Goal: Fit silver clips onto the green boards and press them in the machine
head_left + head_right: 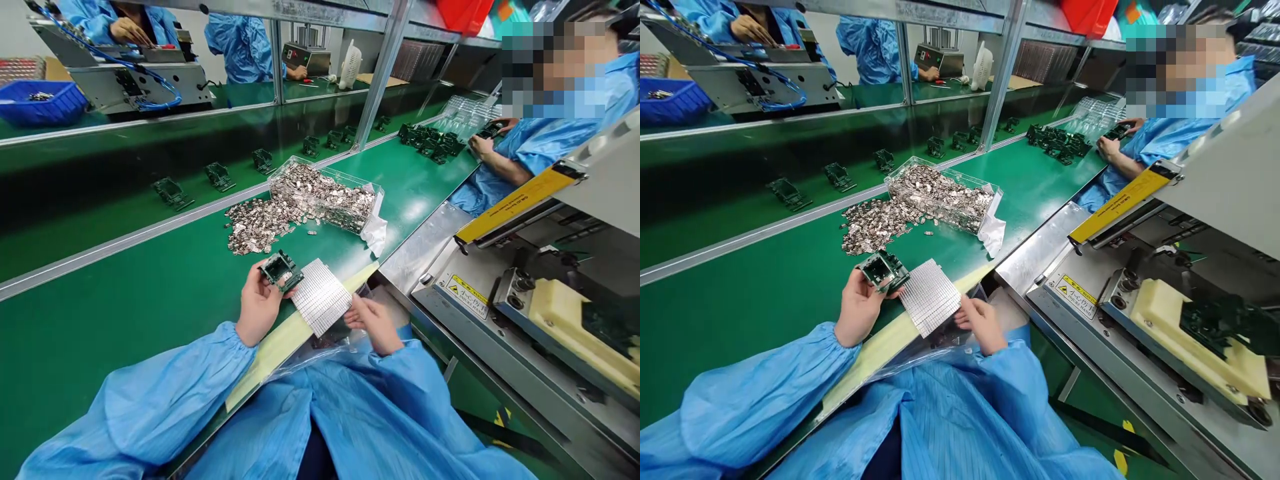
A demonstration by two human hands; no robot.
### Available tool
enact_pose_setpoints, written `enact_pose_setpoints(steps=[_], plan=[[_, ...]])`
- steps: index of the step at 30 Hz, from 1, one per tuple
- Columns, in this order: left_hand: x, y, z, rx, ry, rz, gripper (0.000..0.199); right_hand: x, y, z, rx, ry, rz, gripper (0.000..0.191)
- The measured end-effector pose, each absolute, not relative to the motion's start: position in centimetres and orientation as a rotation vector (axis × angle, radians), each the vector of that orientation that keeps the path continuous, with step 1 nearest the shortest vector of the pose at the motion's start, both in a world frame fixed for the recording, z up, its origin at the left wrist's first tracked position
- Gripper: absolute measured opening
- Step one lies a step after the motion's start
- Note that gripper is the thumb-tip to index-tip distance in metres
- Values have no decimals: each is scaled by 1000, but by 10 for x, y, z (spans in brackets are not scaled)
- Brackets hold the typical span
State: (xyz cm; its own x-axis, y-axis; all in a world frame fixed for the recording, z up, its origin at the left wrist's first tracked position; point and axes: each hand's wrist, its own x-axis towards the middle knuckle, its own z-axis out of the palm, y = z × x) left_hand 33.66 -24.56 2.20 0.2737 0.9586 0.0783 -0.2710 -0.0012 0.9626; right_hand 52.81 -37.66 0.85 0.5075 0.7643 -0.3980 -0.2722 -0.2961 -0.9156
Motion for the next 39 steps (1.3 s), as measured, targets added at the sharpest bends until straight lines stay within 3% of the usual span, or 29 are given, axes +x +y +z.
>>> enact_pose_setpoints(steps=[5,11,20,26,29,31,35,39], plan=[[339,-234,15,1282,796,1233,34,497,-367,-9,-1420,-332,1155,56],[349,-221,19,1406,720,1072,31,489,-378,-5,-1297,-258,1266,50],[352,-234,28,972,644,985,35,506,-381,12,-1311,-419,1300,41],[337,-204,51,575,747,963,14,516,-358,64,-1598,-1396,659,34],[327,-192,60,555,746,1060,16,525,-345,75,-1536,-1878,341,23],[325,-193,60,568,758,1038,17,532,-341,69,-1435,-2078,201,29],[332,-209,49,628,752,909,13,540,-351,38,-1373,-2169,2,35],[345,-228,40,687,701,842,29,532,-377,6,-1510,-1918,-200,33]])
